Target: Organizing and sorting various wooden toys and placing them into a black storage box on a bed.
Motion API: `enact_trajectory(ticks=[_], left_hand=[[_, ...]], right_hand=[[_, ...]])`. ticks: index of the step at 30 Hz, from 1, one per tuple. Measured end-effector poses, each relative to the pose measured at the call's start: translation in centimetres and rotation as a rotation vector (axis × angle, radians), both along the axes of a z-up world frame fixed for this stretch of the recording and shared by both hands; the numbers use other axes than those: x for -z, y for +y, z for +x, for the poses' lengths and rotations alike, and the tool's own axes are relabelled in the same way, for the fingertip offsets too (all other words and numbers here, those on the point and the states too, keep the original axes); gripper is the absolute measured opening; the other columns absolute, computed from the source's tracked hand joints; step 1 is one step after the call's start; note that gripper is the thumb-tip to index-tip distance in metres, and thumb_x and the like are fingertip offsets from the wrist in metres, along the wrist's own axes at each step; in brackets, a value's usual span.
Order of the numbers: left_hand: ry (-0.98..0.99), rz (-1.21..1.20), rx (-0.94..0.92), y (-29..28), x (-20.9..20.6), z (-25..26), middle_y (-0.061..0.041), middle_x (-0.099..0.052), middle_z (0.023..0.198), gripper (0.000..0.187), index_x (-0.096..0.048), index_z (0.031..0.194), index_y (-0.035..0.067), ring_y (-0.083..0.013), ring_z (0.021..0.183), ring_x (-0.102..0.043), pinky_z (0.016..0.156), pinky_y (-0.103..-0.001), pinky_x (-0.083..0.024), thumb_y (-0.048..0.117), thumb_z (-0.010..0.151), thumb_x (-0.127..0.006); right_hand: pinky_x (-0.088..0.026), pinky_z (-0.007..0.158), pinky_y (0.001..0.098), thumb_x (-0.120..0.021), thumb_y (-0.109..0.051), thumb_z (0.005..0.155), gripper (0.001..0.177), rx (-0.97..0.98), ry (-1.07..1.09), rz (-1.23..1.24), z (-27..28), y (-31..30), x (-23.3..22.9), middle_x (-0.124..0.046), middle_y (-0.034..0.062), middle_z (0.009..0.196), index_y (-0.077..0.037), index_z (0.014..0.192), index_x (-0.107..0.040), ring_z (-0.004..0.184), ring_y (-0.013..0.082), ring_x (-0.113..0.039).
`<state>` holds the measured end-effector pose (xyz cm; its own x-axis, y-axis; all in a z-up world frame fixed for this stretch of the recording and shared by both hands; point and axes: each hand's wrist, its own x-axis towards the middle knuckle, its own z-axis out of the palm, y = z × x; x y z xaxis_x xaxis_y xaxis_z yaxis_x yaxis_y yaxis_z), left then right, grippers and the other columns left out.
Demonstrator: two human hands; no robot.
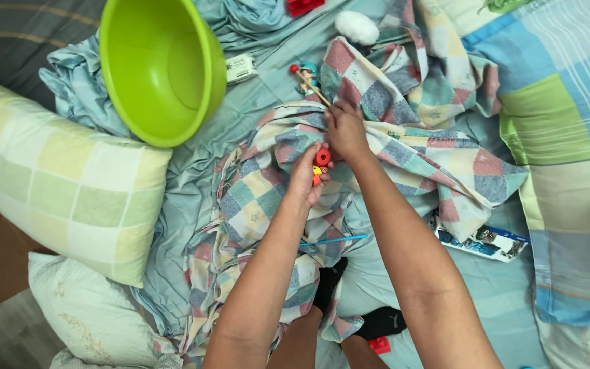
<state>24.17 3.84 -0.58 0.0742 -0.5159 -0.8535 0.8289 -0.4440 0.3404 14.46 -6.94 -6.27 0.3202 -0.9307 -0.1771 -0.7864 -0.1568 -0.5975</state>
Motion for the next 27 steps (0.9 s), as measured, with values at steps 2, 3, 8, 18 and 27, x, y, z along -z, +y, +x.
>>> enact_trajectory(ticks=[2, 3, 8, 18, 27], left_hand=[[-0.012, 0.007, -0.009, 0.2, -0.3, 0.4, -0.013, -0.065, 0.088, 0.027, -0.073, 0.101, 0.008, -0.0223, 0.062, -0.067, 0.039, -0.014, -0.046, 0.032, 0.09, -0.077], [-0.021, 0.012, -0.01, 0.1, -0.6, 0.4, -0.012, -0.066, 0.089, 0.026, -0.073, 0.101, 0.009, -0.0209, 0.062, -0.067, 0.039, -0.014, -0.046, 0.033, 0.091, -0.076], [-0.033, 0.035, 0.024, 0.9, 0.8, -1.4, -0.012, -0.065, 0.089, 0.024, -0.073, 0.102, 0.01, -0.0213, 0.061, -0.068, 0.04, -0.014, -0.047, 0.032, 0.093, -0.074], [0.013, -0.039, 0.119, -0.7, -2.8, -8.3, -0.008, -0.07, 0.091, 0.027, -0.073, 0.102, 0.011, -0.0184, 0.068, -0.07, 0.046, -0.015, -0.051, 0.036, 0.092, -0.071], [0.219, -0.184, 0.555, -1.5, -12.6, -36.0, -0.011, -0.072, 0.102, 0.03, -0.067, 0.114, 0.014, -0.0196, 0.074, -0.07, 0.05, -0.02, -0.055, 0.039, 0.098, -0.065]], right_hand=[[-0.046, 0.101, 0.0505, -0.058, -0.028, 0.101, 0.028, 0.024, 0.028, 0.024, -0.2, 0.8, 1.5, -0.071, 0.0167, 0.114, -0.016, 0.119, -0.076, 0.111, 0.0394, -0.067], [-0.054, 0.09, 0.0528, -0.06, -0.024, 0.096, 0.025, 0.056, 0.058, 0.047, -0.6, 1.0, 2.1, -0.076, 0.0138, 0.097, -0.022, 0.11, -0.08, 0.098, 0.0405, -0.071], [-0.057, 0.084, 0.0498, -0.054, -0.046, 0.099, 0.029, 0.137, 0.228, 0.233, -1.9, 3.6, -0.2, -0.077, 0.0067, 0.088, -0.03, 0.105, -0.077, 0.094, 0.0317, -0.075], [-0.057, 0.059, 0.0238, -0.079, -0.011, 0.091, 0.015, 0.667, -0.812, 0.232, -9.6, 6.6, -2.3, -0.069, 0.0032, 0.08, -0.01, 0.105, -0.074, 0.07, 0.0113, -0.065], [-0.047, 0.051, 0.0176, -0.051, -0.006, 0.111, 0.017, 1.345, -0.603, -0.471, -46.3, 18.5, -18.1, -0.051, 0.0017, 0.07, -0.016, 0.118, -0.062, 0.051, 0.0106, -0.054]])
